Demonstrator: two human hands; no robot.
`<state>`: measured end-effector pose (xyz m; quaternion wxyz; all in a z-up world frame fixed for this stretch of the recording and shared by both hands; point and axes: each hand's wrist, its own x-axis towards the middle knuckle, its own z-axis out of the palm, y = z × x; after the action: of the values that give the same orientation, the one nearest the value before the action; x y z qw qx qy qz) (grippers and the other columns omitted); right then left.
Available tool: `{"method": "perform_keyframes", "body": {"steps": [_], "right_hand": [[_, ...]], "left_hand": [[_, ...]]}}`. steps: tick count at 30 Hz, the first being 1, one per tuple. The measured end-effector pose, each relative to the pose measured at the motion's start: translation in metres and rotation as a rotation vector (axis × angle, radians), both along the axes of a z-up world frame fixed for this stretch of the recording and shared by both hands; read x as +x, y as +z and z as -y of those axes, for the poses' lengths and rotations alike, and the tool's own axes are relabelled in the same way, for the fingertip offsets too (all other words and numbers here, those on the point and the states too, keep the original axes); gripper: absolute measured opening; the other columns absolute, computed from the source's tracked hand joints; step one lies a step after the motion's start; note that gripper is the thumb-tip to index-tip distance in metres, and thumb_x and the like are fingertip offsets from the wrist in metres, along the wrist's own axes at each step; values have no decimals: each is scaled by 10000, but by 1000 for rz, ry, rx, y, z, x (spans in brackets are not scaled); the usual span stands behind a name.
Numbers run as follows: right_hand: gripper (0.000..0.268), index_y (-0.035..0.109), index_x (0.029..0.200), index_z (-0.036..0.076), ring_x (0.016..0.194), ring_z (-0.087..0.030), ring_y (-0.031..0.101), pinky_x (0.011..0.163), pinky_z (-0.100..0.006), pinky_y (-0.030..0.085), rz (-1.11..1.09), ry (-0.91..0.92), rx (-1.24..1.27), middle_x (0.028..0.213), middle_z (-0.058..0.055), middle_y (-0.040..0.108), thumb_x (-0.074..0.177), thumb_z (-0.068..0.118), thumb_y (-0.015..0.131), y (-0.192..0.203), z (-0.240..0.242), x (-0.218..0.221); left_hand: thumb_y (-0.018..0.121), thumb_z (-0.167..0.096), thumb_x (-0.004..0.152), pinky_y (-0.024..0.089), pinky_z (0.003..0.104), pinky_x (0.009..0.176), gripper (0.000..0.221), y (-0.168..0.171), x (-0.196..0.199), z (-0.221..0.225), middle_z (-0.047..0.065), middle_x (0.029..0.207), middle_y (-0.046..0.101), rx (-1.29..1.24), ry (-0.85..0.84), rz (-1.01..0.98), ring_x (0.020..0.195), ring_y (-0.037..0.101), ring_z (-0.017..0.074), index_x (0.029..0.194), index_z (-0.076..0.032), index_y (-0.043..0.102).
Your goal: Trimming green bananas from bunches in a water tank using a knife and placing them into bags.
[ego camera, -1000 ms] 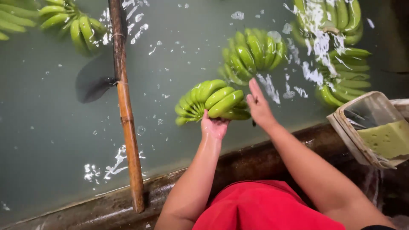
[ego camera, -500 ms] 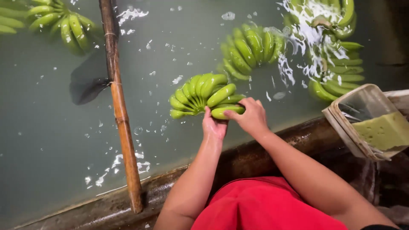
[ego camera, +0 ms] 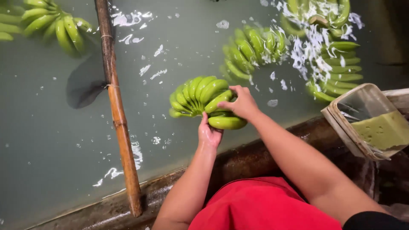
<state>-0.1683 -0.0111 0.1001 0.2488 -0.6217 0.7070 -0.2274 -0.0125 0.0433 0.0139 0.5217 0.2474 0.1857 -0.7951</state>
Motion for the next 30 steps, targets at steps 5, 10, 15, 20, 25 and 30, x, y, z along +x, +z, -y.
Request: {"method": "perform_keyframes", "body": {"steps": [5, 10, 15, 20, 25, 30], "right_hand": [[483, 715, 1216, 107, 752, -113, 566, 635, -277, 473, 514, -171, 299, 926, -14, 667, 831, 381, 813, -50, 10, -51], [278, 746, 1107, 169, 668, -91, 551, 541, -265, 386, 529, -407, 440, 904, 49, 703, 911, 362, 704, -7, -12, -73], [342, 768, 1111, 112, 712, -105, 547, 614, -269, 461, 455, -279, 470, 943, 28, 736, 871, 356, 765, 8, -44, -66], [405, 727, 1181, 77, 881, -110, 621, 775, -271, 518, 522, -127, 167, 1000, -23, 695, 850, 289, 824, 3, -55, -46], [257, 763, 1167, 62, 972, -276, 681, 874, -362, 535, 99, -112, 108, 1121, -131, 705, 945, 190, 755, -1, -52, -37], [539, 600, 1411, 25, 1365, -377, 502, 1107, -439, 437, 2, 261, -209, 1504, -202, 494, 875, -37, 596, 10, -74, 18]], "left_hand": [[460, -415, 1073, 485, 508, 1089, 474, -15, -2, 0, 128, 1400, 619, 24, -30, -26, 1263, 601, 326, 1393, -79, 556], [437, -451, 1062, 501, 515, 1054, 499, -26, 0, 4, 124, 1383, 629, 51, -45, -37, 1229, 618, 336, 1390, -95, 558], [407, -476, 1062, 518, 570, 1033, 528, -11, 3, 22, 157, 1349, 634, 193, 79, -76, 1208, 621, 362, 1382, -86, 562], [415, -473, 1051, 441, 644, 1094, 552, 12, 6, 41, 200, 1406, 573, 215, 58, 33, 1276, 568, 402, 1401, -60, 523], [425, -494, 1015, 332, 662, 1164, 587, 25, 6, 47, 160, 1479, 514, 207, 55, 90, 1360, 506, 378, 1427, -83, 493], [345, -517, 1033, 309, 645, 1167, 630, 4, 6, 42, 196, 1507, 484, 200, 64, 43, 1379, 471, 397, 1452, -64, 473]]}}
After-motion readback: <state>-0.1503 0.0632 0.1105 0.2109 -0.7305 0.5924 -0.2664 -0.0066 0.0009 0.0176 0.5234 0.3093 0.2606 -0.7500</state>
